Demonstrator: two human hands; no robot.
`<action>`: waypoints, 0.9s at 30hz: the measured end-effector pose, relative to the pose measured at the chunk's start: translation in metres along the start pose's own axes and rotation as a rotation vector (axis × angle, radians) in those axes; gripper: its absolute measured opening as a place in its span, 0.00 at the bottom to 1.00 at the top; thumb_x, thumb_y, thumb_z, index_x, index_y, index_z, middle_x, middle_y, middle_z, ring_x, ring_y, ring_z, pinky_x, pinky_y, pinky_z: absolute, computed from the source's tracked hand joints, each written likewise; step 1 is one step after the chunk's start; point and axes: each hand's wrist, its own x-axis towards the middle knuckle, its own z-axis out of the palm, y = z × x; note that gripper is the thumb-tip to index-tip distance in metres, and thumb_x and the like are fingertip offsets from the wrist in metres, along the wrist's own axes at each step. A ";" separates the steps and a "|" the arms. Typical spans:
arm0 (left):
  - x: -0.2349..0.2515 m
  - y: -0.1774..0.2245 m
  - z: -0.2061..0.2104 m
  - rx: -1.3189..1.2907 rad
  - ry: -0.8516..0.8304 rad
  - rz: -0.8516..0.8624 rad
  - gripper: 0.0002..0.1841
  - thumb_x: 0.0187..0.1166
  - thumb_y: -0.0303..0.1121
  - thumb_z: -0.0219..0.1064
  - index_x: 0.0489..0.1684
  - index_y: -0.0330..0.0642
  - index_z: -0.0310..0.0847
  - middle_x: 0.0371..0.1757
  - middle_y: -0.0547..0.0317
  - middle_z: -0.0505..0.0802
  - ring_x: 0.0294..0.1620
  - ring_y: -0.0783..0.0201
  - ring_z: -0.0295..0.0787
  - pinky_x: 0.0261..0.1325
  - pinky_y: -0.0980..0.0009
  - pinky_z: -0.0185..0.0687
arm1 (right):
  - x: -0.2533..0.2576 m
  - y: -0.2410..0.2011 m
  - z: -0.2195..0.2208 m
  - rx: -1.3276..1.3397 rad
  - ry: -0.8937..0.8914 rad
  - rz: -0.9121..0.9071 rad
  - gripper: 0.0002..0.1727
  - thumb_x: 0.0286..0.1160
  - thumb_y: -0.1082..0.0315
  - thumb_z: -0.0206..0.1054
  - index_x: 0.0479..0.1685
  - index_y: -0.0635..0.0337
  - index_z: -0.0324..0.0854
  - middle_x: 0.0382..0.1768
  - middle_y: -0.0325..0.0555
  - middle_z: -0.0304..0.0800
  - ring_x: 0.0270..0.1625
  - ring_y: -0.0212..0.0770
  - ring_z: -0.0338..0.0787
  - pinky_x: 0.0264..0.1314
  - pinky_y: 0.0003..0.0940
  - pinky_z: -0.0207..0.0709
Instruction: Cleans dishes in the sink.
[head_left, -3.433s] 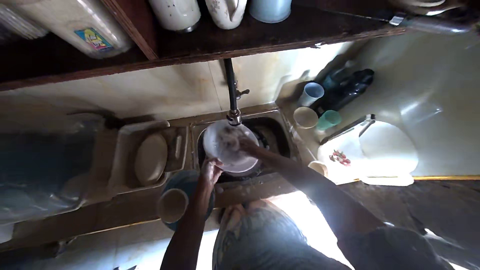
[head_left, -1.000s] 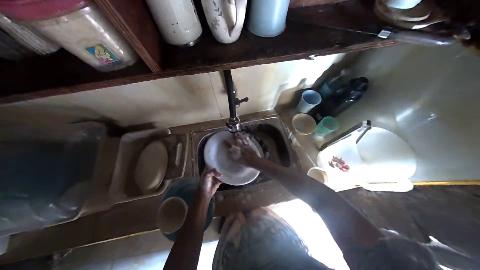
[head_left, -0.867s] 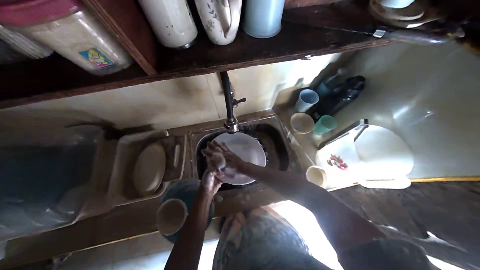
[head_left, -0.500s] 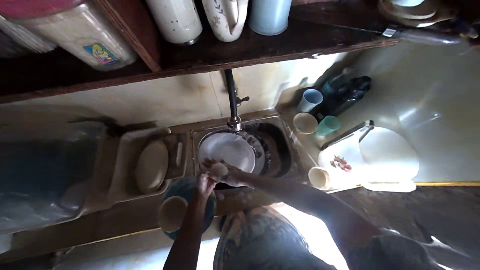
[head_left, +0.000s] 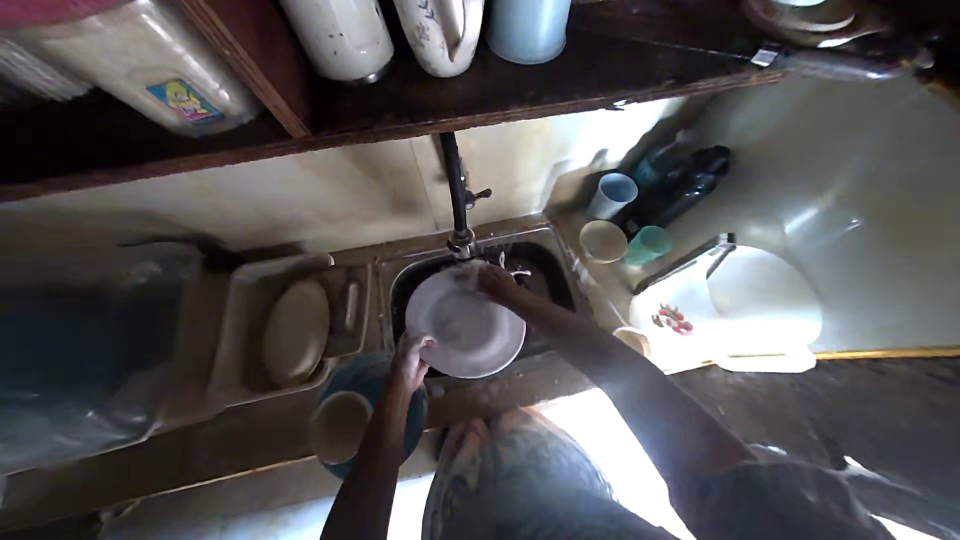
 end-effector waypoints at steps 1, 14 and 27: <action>0.002 -0.001 -0.002 0.173 0.024 0.037 0.19 0.80 0.20 0.59 0.70 0.28 0.68 0.52 0.48 0.85 0.49 0.65 0.84 0.52 0.70 0.82 | -0.002 0.011 0.007 0.010 0.043 -0.016 0.23 0.88 0.62 0.59 0.74 0.66 0.77 0.67 0.68 0.85 0.68 0.66 0.87 0.71 0.63 0.77; -0.041 0.004 0.029 0.881 -0.075 0.595 0.17 0.89 0.31 0.57 0.58 0.25 0.86 0.52 0.34 0.93 0.55 0.43 0.92 0.65 0.49 0.82 | -0.018 0.025 -0.032 0.855 -0.115 0.382 0.19 0.89 0.68 0.56 0.74 0.63 0.74 0.61 0.56 0.87 0.58 0.45 0.90 0.60 0.42 0.85; -0.039 -0.006 0.046 0.375 0.274 0.260 0.24 0.96 0.32 0.39 0.78 0.23 0.70 0.75 0.29 0.80 0.78 0.46 0.75 0.82 0.54 0.65 | -0.023 -0.062 -0.009 0.323 -0.046 0.212 0.26 0.88 0.62 0.60 0.80 0.68 0.72 0.77 0.69 0.77 0.80 0.67 0.76 0.80 0.64 0.68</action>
